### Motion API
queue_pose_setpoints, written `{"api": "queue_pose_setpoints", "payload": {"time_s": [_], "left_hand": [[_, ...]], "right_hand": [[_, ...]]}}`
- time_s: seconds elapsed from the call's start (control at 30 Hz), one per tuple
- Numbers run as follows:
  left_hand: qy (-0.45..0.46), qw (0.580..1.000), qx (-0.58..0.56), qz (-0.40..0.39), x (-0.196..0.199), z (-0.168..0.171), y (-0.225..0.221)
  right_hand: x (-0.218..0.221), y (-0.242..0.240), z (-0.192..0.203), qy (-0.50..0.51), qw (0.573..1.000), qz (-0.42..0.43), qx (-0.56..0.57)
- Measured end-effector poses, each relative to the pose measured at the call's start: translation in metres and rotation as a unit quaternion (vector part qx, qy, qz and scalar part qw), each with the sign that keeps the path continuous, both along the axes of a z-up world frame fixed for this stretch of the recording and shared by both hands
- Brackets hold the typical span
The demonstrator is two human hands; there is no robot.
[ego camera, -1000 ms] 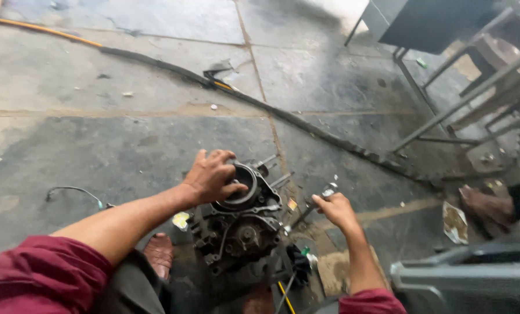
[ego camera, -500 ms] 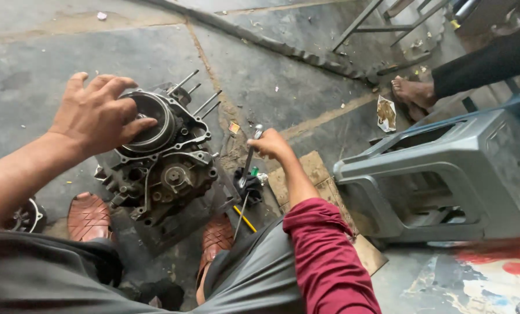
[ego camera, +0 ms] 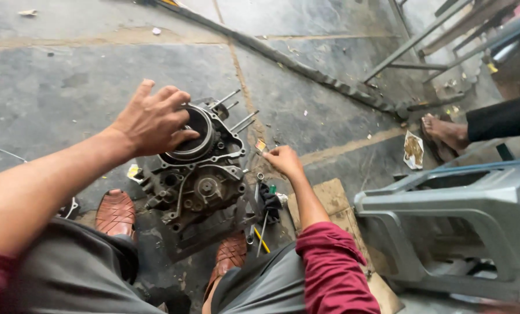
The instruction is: The person removes a cover from an engine by hand, uses a wrench to loosen a bolt, and then pulls out a circular metal component and a ring.
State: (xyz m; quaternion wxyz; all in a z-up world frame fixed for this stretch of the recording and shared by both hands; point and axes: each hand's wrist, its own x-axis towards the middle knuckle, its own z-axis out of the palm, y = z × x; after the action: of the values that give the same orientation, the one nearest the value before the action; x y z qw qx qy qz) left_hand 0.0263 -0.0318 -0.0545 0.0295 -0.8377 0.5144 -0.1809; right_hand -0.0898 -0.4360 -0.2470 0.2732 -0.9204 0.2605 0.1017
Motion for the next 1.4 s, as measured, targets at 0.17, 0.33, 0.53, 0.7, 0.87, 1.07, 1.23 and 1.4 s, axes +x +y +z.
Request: {"api": "queue_pose_setpoints", "payload": {"time_s": [0.17,0.33,0.53,0.7,0.87,1.07,1.23,1.4], "left_hand": [[0.058,0.994,-0.090,0.007,0.000,0.003,0.004],[0.263,0.933,-0.224,0.099,0.016,-0.019,0.018],[0.396,0.849,-0.347,0.050,0.026,-0.040,0.028],[0.440,0.821,-0.343,0.118,0.021,-0.034,0.028],[0.428,0.828,-0.349,0.096,0.018,-0.036,0.025],[0.428,0.835,-0.341,0.063,0.019,-0.024,0.024],[0.448,0.824,-0.338,0.076,0.022,-0.035,0.025],[0.467,0.811,-0.345,0.072,0.024,-0.042,0.019]], "right_hand": [[0.014,0.094,0.151,-0.169,0.984,-0.039,-0.046],[0.017,0.173,0.222,-0.456,0.878,0.141,-0.047],[0.026,0.236,0.223,-0.393,0.824,0.353,-0.204],[0.049,0.239,0.196,-0.289,0.809,0.433,-0.273],[0.055,0.244,0.224,-0.230,0.822,0.492,-0.174],[0.053,0.254,0.230,-0.237,0.861,0.425,-0.148],[0.064,0.238,0.199,-0.266,0.815,0.501,-0.124],[0.055,0.245,0.238,-0.287,0.811,0.507,-0.059]]}}
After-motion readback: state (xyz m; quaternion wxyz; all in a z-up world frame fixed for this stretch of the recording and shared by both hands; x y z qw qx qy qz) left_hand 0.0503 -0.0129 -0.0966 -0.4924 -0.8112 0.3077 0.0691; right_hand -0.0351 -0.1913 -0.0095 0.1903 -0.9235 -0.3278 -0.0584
